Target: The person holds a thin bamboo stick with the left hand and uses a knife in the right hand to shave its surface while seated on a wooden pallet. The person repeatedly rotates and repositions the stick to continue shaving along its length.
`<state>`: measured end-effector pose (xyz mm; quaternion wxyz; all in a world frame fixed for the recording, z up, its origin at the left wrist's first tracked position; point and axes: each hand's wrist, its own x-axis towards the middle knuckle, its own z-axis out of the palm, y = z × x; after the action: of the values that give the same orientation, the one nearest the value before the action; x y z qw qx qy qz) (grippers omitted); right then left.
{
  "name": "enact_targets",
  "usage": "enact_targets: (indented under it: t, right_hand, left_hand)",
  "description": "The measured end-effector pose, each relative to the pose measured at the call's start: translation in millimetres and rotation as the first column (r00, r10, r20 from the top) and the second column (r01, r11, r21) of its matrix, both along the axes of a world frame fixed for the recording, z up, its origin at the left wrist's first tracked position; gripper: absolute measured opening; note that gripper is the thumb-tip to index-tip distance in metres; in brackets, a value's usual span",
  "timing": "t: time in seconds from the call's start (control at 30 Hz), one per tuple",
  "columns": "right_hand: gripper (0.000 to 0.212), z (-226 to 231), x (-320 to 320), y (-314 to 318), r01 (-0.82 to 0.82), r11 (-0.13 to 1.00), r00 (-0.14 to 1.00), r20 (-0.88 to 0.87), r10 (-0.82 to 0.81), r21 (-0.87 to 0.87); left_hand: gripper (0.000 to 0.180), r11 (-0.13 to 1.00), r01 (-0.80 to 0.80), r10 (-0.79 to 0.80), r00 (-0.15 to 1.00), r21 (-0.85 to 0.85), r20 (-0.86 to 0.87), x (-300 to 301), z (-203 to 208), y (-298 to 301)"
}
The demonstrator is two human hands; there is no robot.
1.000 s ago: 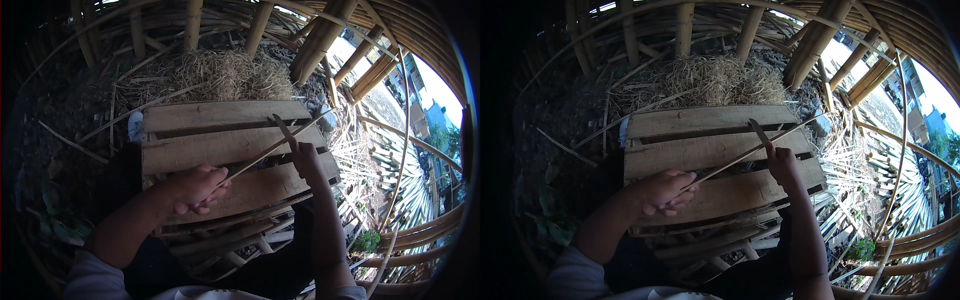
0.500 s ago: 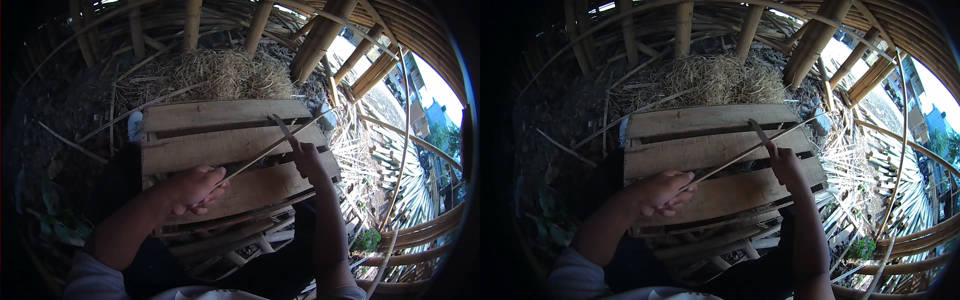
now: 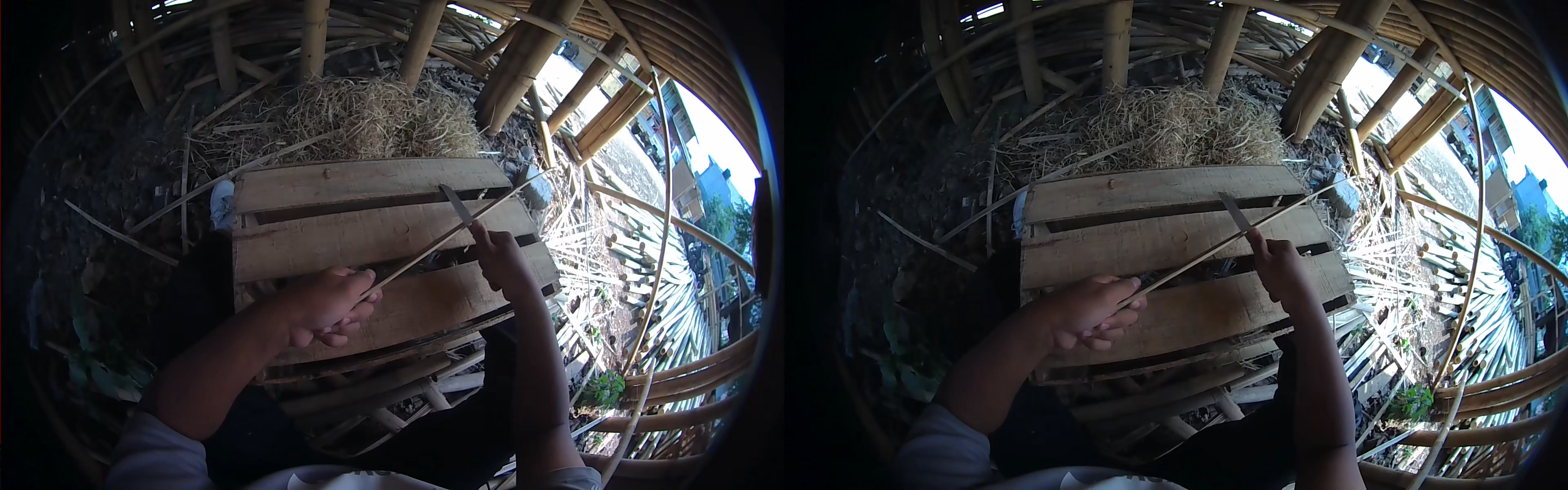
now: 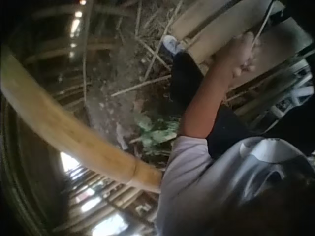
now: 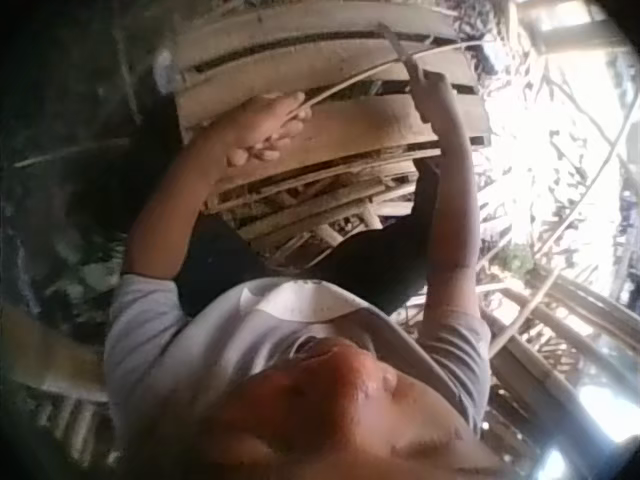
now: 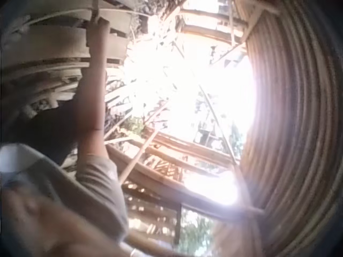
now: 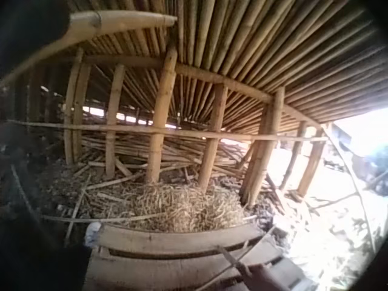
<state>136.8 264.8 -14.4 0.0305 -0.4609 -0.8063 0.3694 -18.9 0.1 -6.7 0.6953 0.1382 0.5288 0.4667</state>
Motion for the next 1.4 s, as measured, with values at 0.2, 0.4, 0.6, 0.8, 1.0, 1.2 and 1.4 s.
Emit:
enact_targets:
  t: [0.2, 0.4, 0.6, 0.8, 1.0, 1.2, 1.4]
  right_hand:
    - [0.069, -21, 2, -9, -0.155, 0.94, 0.98, -0.07, 0.184, 0.303]
    - [0.066, -11, -2, -9, -0.042, 0.974, 0.997, -0.05, 0.054, 0.222]
    - [0.065, -14, 2, 22, 0.045, 0.962, 0.997, -0.067, -0.029, 0.268]
    - [0.065, -13, -6, -17, -0.067, 0.962, 0.994, -0.061, 0.086, 0.263]
    - [0.063, -15, -7, -30, -0.206, 0.895, 0.97, -0.041, 0.242, 0.396]
    - [0.061, -17, 2, 15, -0.066, 0.913, 0.992, -0.075, 0.104, 0.403]
    - [0.06, -13, -1, 20, -0.072, 0.946, 0.996, -0.029, 0.086, 0.316]
  left_hand:
    - [0.033, 1.0, 0.003, -0.004, 1.0, 0.02, 0.019, -3, -5, 6]
    - [0.033, 1.0, 0.015, -0.016, 1.0, 0.017, 0.022, 0, -1, 6]
    - [0.032, 1.0, 0.01, -0.011, 0.998, 0.023, 0.059, 4, 3, 6]
    - [0.033, 1.0, -0.011, 0.011, 1.0, 0.007, 0.011, -1, 1, 3]
    - [0.035, 0.998, -0.047, 0.041, 0.988, -0.031, -0.152, 8, 1, 4]
    - [0.037, 1.0, -0.019, 0.022, 0.972, 0.015, -0.234, 8, 7, 5]
    - [0.038, 0.999, -0.019, 0.026, 0.967, 0.03, -0.255, 2, 11, -4]
